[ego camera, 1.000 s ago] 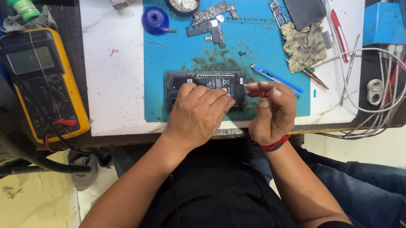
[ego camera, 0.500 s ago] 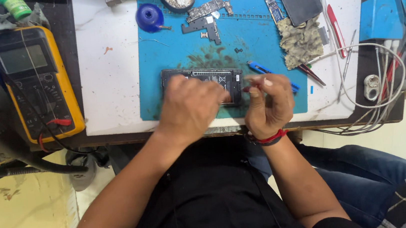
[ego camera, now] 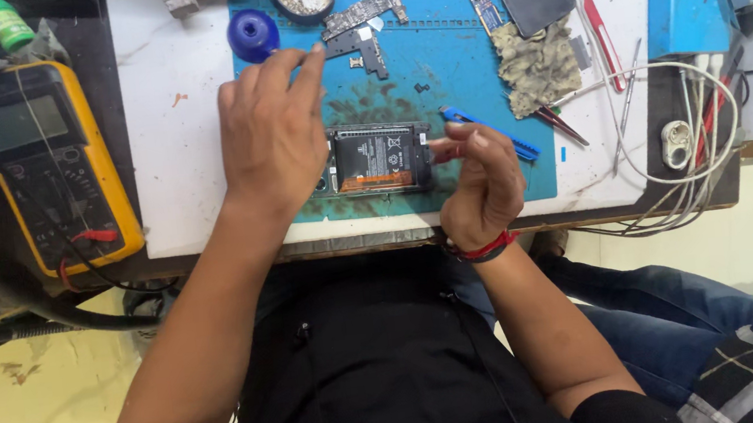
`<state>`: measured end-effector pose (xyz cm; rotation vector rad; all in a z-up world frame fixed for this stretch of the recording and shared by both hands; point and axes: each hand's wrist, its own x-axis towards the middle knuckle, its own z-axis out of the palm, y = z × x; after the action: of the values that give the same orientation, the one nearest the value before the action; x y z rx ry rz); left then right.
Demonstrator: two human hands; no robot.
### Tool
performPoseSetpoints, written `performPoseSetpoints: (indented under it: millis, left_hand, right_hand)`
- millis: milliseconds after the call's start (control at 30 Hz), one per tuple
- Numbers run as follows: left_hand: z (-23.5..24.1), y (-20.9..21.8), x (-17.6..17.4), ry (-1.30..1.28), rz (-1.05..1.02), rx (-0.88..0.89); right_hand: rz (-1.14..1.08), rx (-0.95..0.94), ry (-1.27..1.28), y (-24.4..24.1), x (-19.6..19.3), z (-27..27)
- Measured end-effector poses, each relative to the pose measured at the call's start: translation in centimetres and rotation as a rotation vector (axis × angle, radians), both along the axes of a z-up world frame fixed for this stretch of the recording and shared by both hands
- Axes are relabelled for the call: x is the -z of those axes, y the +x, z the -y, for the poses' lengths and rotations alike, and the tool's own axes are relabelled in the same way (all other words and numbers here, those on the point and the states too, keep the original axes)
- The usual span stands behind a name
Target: The person disassembles a teal smartphone by prying open the back cover with a plastic tool, then uses a screwdriver to remove screws from the internal frame. The person detaches the back cover and continues to unscrew components inside the phone chassis.
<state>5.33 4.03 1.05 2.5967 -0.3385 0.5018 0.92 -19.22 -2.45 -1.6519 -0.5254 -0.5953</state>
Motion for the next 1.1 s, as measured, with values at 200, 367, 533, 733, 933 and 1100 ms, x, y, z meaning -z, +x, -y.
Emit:
performPoseSetpoints:
  millis: [200,367,533,733,933,1100]
  left_hand:
    - [1.3,-2.7,0.3,-0.048,0.049,0.001]
    - [3.9,-4.0,0.5,-0.128,-0.032,0.255]
    - [4.5,-4.5,0.4,-0.122,-0.045,0.314]
    - [4.4,-4.6,0.4,-0.111,-0.038,0.315]
    - [4.4,-4.8,0.7,-0.105,-0.019,0.309]
    - [4.4,-4.6,0.6,-0.104,-0.019,0.318]
  right_hand:
    - [0.020,0.073,-0.065,0.1,-0.2,-0.3]
    - [-0.073,0.138,-0.093,-0.4,0.0,-0.4]
    - [-0.114,0.084,-0.011,-0.4,0.0,-0.6]
    - [-0.150,0.110,-0.039,-0.5,-0.7,-0.8]
    - [-0.121,0.104,-0.077,-0.3,-0.8,-0.7]
    - [-0.137,0.084,-0.069,-0.3,-0.6,-0.8]
